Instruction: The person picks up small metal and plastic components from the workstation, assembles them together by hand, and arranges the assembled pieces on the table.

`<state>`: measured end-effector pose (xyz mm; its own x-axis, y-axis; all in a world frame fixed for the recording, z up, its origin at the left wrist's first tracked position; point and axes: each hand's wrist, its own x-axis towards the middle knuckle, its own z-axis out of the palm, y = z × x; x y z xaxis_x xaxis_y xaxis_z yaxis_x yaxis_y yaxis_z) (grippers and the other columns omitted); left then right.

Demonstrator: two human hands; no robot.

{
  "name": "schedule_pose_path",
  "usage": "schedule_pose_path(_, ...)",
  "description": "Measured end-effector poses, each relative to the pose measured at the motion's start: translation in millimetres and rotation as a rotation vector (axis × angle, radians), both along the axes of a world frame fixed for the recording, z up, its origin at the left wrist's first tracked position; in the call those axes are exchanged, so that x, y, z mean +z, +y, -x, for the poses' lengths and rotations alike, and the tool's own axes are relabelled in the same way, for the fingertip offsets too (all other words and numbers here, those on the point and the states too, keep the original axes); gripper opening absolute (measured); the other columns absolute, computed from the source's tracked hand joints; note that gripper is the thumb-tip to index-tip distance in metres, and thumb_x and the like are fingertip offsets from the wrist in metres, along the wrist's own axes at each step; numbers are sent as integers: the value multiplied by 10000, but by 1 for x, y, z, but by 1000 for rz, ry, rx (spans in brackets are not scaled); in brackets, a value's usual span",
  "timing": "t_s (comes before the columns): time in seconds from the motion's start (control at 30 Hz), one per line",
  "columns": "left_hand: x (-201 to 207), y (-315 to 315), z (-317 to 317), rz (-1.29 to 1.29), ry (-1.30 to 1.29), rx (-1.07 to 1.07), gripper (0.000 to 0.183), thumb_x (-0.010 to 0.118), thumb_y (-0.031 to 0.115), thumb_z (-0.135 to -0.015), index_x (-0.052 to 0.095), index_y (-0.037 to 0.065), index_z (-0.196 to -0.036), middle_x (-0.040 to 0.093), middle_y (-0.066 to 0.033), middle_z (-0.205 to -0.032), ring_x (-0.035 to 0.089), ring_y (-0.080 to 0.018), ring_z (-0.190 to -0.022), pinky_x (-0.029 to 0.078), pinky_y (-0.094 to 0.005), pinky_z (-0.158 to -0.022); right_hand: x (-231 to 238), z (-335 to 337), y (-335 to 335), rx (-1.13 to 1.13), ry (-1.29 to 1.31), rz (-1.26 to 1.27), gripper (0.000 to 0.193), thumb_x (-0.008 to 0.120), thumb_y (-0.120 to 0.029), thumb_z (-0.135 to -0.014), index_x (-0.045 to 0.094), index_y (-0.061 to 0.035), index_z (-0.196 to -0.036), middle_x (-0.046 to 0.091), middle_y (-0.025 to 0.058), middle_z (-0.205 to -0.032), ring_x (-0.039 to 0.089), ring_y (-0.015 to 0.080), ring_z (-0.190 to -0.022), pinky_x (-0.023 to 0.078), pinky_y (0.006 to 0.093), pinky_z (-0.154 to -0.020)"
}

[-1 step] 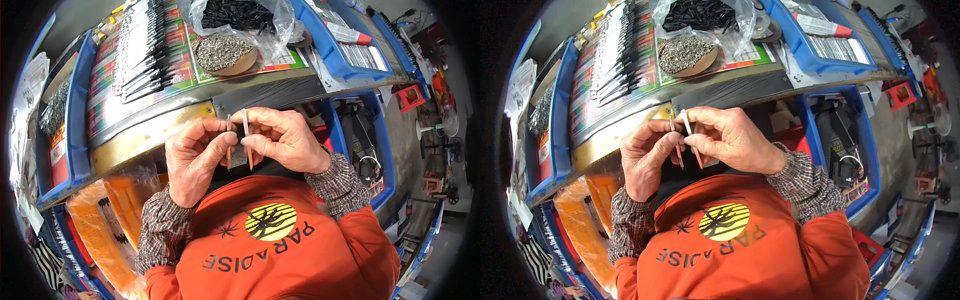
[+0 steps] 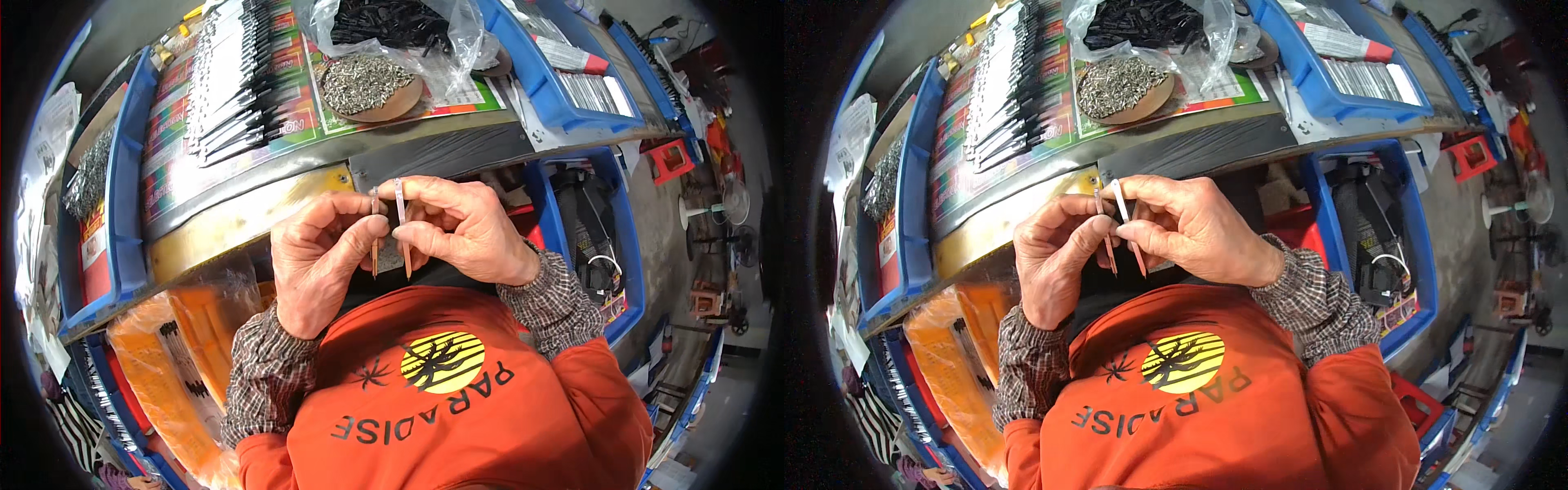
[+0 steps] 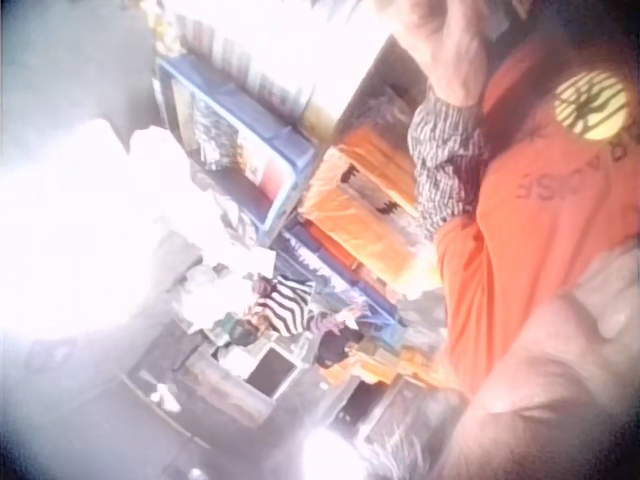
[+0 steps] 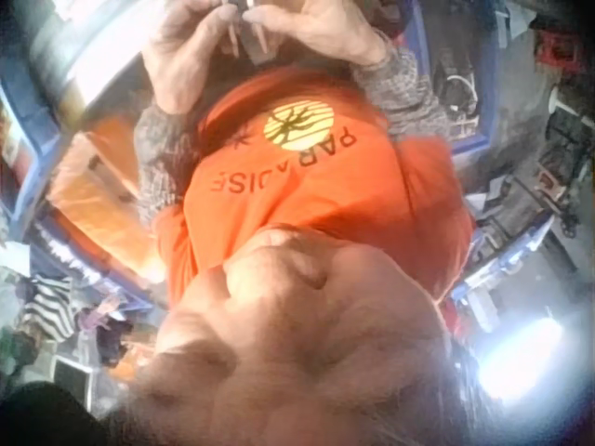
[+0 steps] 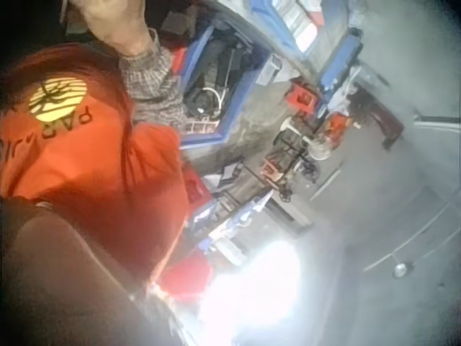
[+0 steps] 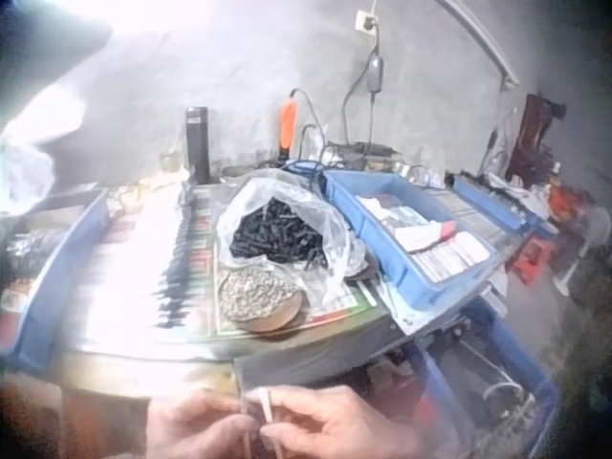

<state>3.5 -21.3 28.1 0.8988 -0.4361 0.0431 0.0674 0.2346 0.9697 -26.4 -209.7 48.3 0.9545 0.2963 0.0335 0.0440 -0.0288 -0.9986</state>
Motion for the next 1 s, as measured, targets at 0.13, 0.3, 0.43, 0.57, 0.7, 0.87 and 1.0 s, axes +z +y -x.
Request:
schedule_pose_path(0.13,-5,2,-2,85,23,-26,117,655,29,-875,635,-33,-972,663,-55,-792,597,-72,-649,495,-202,-563,-16,-1,9,-60,-191,85,376,619,-42,-892,531,21,-1251,623,37,-735,604,60,-644,527,228,-582)
schedule_pose_path(0.3,-10,3,-4,111,51,-17,98,653,23,-872,640,-38,-947,663,-63,-789,602,-87,-646,493,-212,-566,-20,-3,12,-58,-242,115,404,635,-31,-875,526,26,-1260,638,59,-778,617,78,-664,520,236,-592)
schedule_pose_path(0.43,-14,3,-4,149,48,-27,90,644,30,-879,646,-38,-938,664,-69,-789,600,-90,-640,489,-216,-564,-25,-2,16,-88,-224,80,401,639,-19,-868,534,28,-1252,650,82,-843,618,88,-671,519,238,-597)
schedule_pose_path(0.57,-16,2,-2,135,63,-6,95,639,31,-883,649,-37,-950,665,-72,-788,601,-92,-639,488,-218,-563,-26,-1,17,-96,-174,83,399,642,-11,-863,540,31,-1247,654,83,-864,618,88,-667,520,234,-592)
schedule_pose_path(0.7,-20,2,-2,158,89,-18,100,641,41,-885,649,-34,-951,668,-75,-792,611,-100,-648,495,-220,-566,-25,0,18,-92,-181,110,405,638,-9,-865,536,30,-1254,653,80,-854,619,84,-666,522,229,-585)
schedule_pose_path(0.87,-21,1,1,196,114,-14,101,643,46,-885,647,-34,-946,668,-75,-802,614,-103,-649,500,-222,-569,-28,3,20,-127,-194,80,409,630,-5,-869,532,22,-1266,649,74,-829,618,81,-651,518,222,-571)
schedule_pose_path(1.0,-21,1,0,198,116,-18,111,645,45,-883,649,-37,-958,669,-78,-809,620,-108,-658,506,-226,-571,-29,3,20,-125,-200,61,406,631,-6,-871,534,23,-1264,647,73,-820,614,79,-639,513,221,-561)
